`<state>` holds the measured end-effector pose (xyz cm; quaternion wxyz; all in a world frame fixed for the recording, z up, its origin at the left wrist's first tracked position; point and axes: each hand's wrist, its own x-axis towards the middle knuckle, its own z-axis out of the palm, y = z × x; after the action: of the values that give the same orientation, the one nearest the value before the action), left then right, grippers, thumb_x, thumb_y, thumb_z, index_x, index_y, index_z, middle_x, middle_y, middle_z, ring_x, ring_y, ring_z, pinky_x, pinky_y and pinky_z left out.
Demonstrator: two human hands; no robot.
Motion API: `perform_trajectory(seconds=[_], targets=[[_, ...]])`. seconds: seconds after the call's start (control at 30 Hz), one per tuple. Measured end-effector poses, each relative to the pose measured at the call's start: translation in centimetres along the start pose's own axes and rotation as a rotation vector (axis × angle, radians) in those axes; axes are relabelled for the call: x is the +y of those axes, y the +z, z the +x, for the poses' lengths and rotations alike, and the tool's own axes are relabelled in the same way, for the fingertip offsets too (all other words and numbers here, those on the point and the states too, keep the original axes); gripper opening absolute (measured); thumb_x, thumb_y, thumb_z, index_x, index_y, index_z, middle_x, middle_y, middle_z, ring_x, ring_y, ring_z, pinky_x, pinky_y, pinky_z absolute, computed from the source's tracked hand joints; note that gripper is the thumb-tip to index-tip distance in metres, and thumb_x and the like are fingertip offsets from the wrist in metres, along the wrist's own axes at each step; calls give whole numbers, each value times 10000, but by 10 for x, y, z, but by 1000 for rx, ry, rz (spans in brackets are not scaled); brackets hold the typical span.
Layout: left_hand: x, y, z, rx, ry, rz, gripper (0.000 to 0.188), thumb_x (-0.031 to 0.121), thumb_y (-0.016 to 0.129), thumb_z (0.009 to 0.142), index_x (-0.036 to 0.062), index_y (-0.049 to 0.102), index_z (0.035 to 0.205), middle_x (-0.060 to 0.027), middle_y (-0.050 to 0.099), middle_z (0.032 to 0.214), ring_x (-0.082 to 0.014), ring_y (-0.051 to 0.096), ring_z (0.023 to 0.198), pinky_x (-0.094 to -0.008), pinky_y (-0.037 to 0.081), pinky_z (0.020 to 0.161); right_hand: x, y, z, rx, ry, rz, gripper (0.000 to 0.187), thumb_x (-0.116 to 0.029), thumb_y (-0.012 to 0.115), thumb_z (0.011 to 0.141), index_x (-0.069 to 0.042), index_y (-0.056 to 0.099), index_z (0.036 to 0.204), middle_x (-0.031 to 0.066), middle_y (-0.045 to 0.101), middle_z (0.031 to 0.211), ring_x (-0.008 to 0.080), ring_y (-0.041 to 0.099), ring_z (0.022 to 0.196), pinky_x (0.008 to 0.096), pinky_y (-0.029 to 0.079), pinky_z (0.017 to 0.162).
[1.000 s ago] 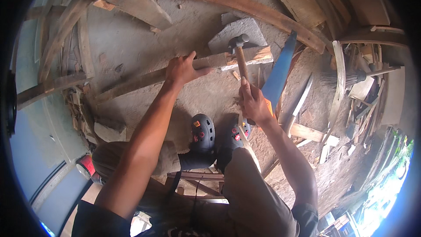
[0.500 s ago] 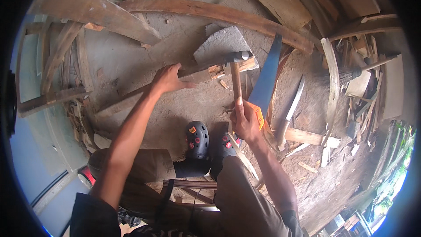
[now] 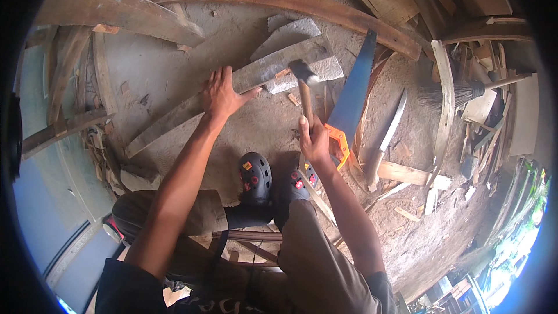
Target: The person uses a hammer to split a small piece of wood placed on a concrete block. They then use a hand saw to cut the wood and a knife to shave or shape it.
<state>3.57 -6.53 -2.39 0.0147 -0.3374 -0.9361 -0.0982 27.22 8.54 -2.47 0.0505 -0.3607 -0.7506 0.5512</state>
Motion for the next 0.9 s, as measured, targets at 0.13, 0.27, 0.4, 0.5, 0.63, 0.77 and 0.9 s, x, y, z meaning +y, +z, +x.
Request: perform_trajectory(seconds=[0.13,0.27,0.4,0.5,0.63,0.77,0.9], targets=[[-6,0,9,-45,-10,-23,937,746,773,636,7,602,1186,-174,645,1129,-366,616,1097,-502,518,877,-3,7,10,25,11,-111,493,-465,552,1020,-3,562,846,97,528,602,183,544,563,384,453,558],[-8,-7,15,-176,-31,-26,1047,775,759,633,-37,602,1274,-223,645,1236,-381,616,1170,-479,532,934,-5,8,15,6,-11,-145,444,-420,588,1011,2,586,870,144,550,595,234,573,536,407,459,548],[-19,-7,25,-204,-23,-169,1027,765,782,614,-67,633,1199,-254,665,1177,-392,643,1121,-452,541,942,-14,15,19,27,-30,-116,474,-428,575,1016,21,585,863,150,548,567,243,577,506,423,462,537],[-15,-11,26,-170,-6,-183,1010,717,826,605,-103,635,1162,-286,666,1151,-407,647,1109,-452,542,943,-25,12,29,1,4,-226,508,-445,560,1020,36,581,857,158,548,552,252,585,498,416,465,532],[-20,-14,32,-238,-46,-182,991,735,808,603,-75,648,1151,-264,683,1128,-385,670,1078,-444,554,919,-51,4,27,14,-24,-79,496,-431,568,1024,36,571,860,94,539,570,166,545,524,363,442,512],[-29,-16,36,-300,-63,-232,963,732,811,592,-56,663,1127,-250,703,1078,-382,690,1035,-448,566,889,-112,-1,21,109,-410,294,462,-405,498,1059,-60,454,755,-30,456,594,57,428,504,240,318,429],[-18,-20,41,-354,-78,-262,973,734,804,604,-57,661,1151,-264,690,1121,-380,674,1080,-457,554,926,-90,-7,26,122,-517,343,284,-210,608,1017,-3,565,827,5,474,602,87,437,554,287,394,511]])
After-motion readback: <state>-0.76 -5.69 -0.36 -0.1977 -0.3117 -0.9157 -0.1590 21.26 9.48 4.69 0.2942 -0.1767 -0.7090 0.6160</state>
